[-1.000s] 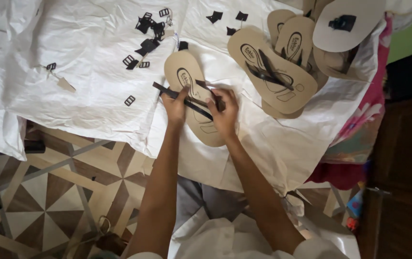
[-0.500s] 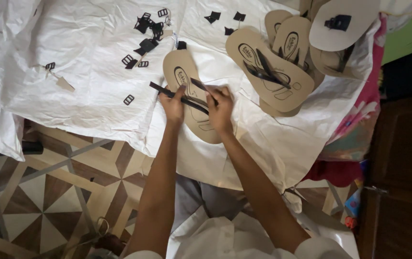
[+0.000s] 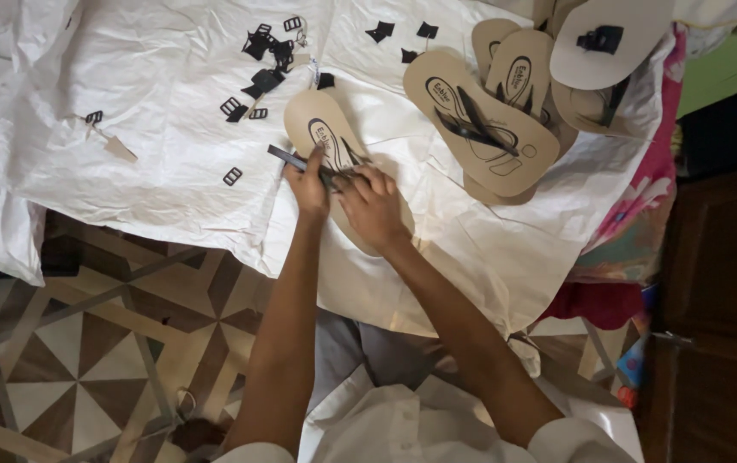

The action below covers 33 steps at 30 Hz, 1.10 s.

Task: Threading and securing straps into flip-flop soles.

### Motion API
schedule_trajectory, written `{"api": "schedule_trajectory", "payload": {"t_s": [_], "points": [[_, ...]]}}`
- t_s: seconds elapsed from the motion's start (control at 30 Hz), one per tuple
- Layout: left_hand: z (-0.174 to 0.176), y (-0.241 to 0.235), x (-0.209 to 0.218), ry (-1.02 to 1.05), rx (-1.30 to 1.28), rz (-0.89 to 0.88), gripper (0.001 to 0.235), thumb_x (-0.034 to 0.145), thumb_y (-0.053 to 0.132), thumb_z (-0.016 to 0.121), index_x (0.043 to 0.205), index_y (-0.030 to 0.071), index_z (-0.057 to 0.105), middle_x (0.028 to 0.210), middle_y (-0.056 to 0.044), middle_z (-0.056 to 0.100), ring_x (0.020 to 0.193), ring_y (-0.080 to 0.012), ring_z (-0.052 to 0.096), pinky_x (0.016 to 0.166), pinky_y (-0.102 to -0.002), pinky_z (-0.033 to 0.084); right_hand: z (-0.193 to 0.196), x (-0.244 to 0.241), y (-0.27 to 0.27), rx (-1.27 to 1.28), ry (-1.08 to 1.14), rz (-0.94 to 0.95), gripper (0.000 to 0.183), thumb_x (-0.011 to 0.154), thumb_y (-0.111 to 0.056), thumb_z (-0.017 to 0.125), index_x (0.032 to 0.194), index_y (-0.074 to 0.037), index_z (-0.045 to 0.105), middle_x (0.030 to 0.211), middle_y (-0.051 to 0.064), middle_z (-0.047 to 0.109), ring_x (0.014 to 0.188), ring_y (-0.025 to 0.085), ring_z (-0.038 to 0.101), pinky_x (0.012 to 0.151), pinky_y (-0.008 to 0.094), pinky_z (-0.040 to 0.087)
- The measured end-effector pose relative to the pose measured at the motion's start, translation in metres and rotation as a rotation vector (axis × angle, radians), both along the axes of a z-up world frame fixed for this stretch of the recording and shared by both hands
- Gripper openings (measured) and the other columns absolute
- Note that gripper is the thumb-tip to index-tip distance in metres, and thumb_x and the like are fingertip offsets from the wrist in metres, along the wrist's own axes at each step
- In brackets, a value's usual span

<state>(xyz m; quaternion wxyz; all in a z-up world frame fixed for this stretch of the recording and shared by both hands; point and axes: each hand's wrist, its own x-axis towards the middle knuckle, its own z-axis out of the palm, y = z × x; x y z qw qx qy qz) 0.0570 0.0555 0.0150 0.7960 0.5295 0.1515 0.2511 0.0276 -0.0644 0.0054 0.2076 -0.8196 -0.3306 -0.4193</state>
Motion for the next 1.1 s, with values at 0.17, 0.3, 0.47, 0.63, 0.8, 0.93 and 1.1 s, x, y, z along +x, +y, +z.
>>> {"api": "schedule_trajectory", "payload": {"t_s": [0.17, 0.3, 0.47, 0.63, 0.8, 0.93, 1.1], "points": [[-0.038, 0.009, 0.014, -0.016, -0.049, 0.028, 0.019, 0.095, 0.026, 0.070, 0.082, 0.012, 0.066, 0.081, -0.001, 0.059, 0.081, -0.0129, 0.052, 0.081, -0.029, 0.042, -0.008, 0.000, -0.003, 0.038, 0.122, -0.079, 0.033, 0.104, -0.029, 0.056, 0.135, -0.022, 0.068, 0.101, -0.003, 0.066, 0.123, 0.021, 0.059, 0.098, 0.040, 0.040], [-0.025, 0.007, 0.010, -0.008, 0.118, 0.039, 0.036, 0.104, 0.032, 0.059, 0.083, 0.004, 0.069, 0.083, -0.008, 0.056, 0.087, -0.0204, 0.051, 0.085, -0.038, 0.043, -0.013, 0.004, -0.009, 0.201, 0.196, -0.033, 0.040, 0.106, -0.019, 0.049, 0.144, -0.013, 0.061, 0.108, 0.004, 0.062, 0.125, 0.029, 0.055, 0.099, 0.043, 0.038], [0.017, -0.003, -0.005, -0.034, 0.086, -0.020, 0.020, 0.098, 0.016, 0.069, 0.079, 0.013, 0.068, 0.070, 0.006, 0.055, 0.067, -0.0077, 0.052, 0.066, -0.025, 0.045, 0.024, -0.007, -0.014, 0.437, 0.394, -0.034, 0.058, 0.097, 0.005, 0.038, 0.153, -0.007, 0.049, 0.100, 0.003, 0.052, 0.109, 0.027, 0.051, 0.104, 0.043, 0.034], [0.005, 0.000, 0.000, -0.026, 0.072, -0.002, 0.022, 0.098, 0.018, 0.069, 0.076, 0.013, 0.068, 0.067, 0.006, 0.055, 0.063, -0.0060, 0.051, 0.061, -0.023, 0.044, 0.050, -0.016, -0.014, 0.457, 0.533, -0.061, 0.042, 0.105, -0.013, 0.045, 0.143, -0.020, 0.061, 0.099, -0.003, 0.048, 0.110, 0.021, 0.045, 0.103, 0.042, 0.029], [-0.021, 0.000, 0.011, -0.045, 0.139, 0.046, 0.031, 0.096, 0.013, 0.071, 0.066, 0.012, 0.063, 0.058, 0.004, 0.051, 0.057, -0.0081, 0.046, 0.055, -0.024, 0.041, 0.062, -0.008, -0.012, 0.490, 0.600, -0.164, 0.008, 0.097, -0.031, 0.075, 0.104, -0.028, 0.077, 0.084, -0.009, 0.055, 0.098, 0.016, 0.052, 0.096, 0.037, 0.036], [-0.015, -0.002, 0.012, -0.068, 0.010, 0.072, 0.035, 0.096, 0.014, 0.068, 0.063, 0.015, 0.057, 0.055, 0.004, 0.051, 0.051, -0.0062, 0.046, 0.052, -0.022, 0.039, 0.050, 0.002, -0.020, 0.451, 0.500, -0.213, 0.015, 0.082, -0.028, 0.086, 0.092, -0.030, 0.074, 0.078, -0.014, 0.063, 0.094, 0.012, 0.055, 0.098, 0.035, 0.033], [-0.026, 0.002, 0.014, -0.058, -0.099, 0.054, 0.044, 0.100, 0.018, 0.064, 0.058, 0.017, 0.049, 0.053, 0.004, 0.054, 0.047, -0.0050, 0.048, 0.049, -0.022, 0.039, 0.058, -0.010, -0.017, 0.361, 0.390, -0.196, 0.019, 0.080, -0.022, 0.082, 0.090, -0.029, 0.067, 0.080, -0.013, 0.067, 0.091, 0.013, 0.055, 0.102, 0.036, 0.030]]}}
